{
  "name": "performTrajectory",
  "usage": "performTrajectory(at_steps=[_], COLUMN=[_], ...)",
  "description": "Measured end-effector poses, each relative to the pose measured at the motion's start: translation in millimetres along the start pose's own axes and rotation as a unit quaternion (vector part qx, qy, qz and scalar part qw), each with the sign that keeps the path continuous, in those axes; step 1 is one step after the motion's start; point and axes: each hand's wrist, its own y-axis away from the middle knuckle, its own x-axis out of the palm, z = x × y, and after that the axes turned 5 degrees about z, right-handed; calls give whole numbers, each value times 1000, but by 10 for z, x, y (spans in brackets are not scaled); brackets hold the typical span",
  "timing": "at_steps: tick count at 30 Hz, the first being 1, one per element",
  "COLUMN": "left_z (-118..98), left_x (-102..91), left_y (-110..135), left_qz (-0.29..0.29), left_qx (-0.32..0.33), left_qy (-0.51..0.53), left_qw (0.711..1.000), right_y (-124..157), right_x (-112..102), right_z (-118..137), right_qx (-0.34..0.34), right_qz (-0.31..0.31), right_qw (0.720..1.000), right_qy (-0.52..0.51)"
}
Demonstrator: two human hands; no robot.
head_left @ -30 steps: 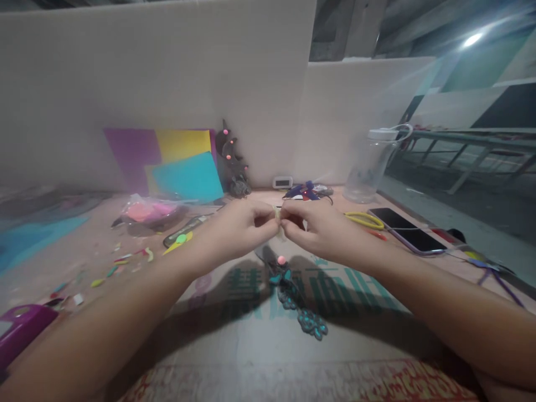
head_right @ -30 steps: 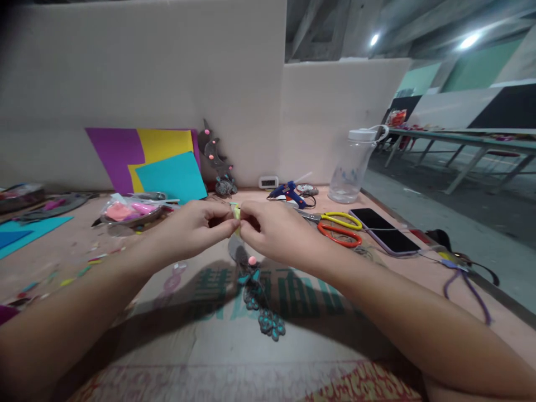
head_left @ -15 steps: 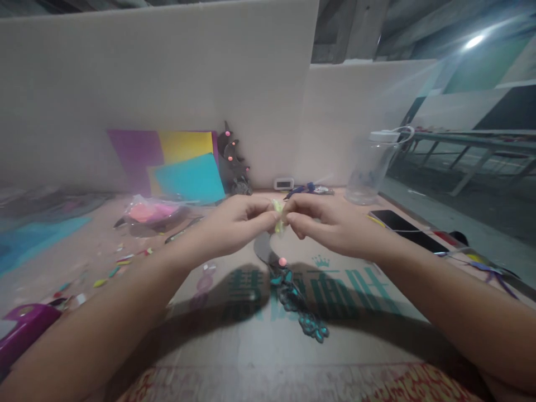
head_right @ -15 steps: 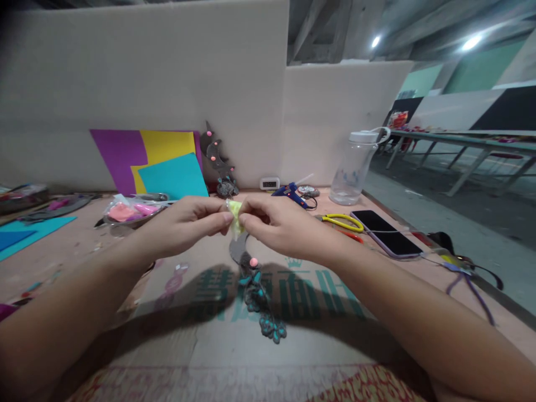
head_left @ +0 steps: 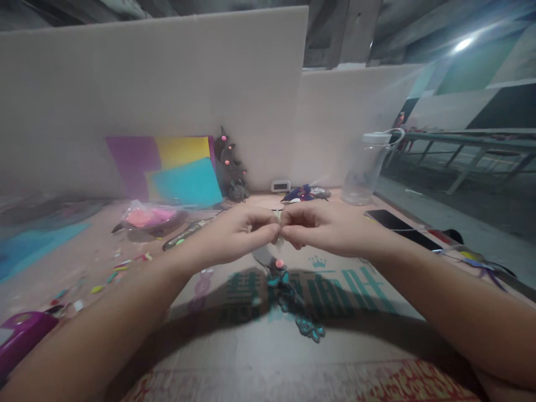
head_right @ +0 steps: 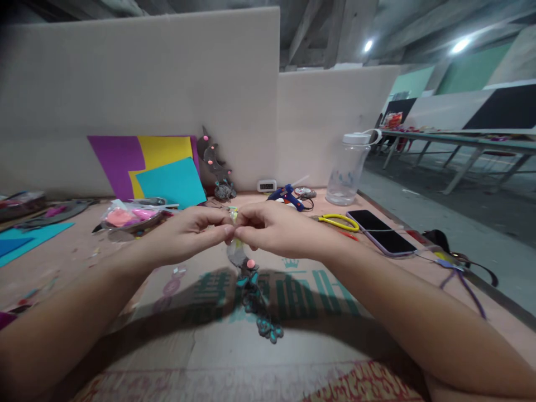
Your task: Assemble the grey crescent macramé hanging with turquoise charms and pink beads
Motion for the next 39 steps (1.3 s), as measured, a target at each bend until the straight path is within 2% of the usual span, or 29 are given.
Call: performTrajectory(at_steps=[4,9,12,15,19,22,25,30,35,39], left_z=[8,-14,-34,-63,-75,-65,-72,-82,-55,-31], left_x=[-6,1,17,31,37,33,18,-8,18,40], left_y=[2,13,15,9,7,24,49,58,44,53], left_qz=[6,10,-9,-5,-3,-27,-20,-25,-28,-14], left_qx=[12,33,51,60,43,20,-11,-4,7,-23], left_qy=[-2,-47,-61,-46,-20,-25,-38,-53,-54,-84], left_qw=[1000,998,997,997,999,999,999,998,998,996], right_y=[-17,-5,-1,13,30,16,-11,-20,-10,-3], right_x=[-5,-5,19,22,0,16,58,86,39,11], right_z=[-18,-18,-25,-9,36,33,-2,-14,24,-43], right_qx=[4,29,27,8,-21,-30,-29,-44,5,20], right_qz=[8,-8,-34,-23,-17,-31,-51,-53,-37,-24], right_qw=[999,999,998,1000,999,998,996,996,996,992], right_qy=[-31,21,39,11,18,42,62,56,82,126])
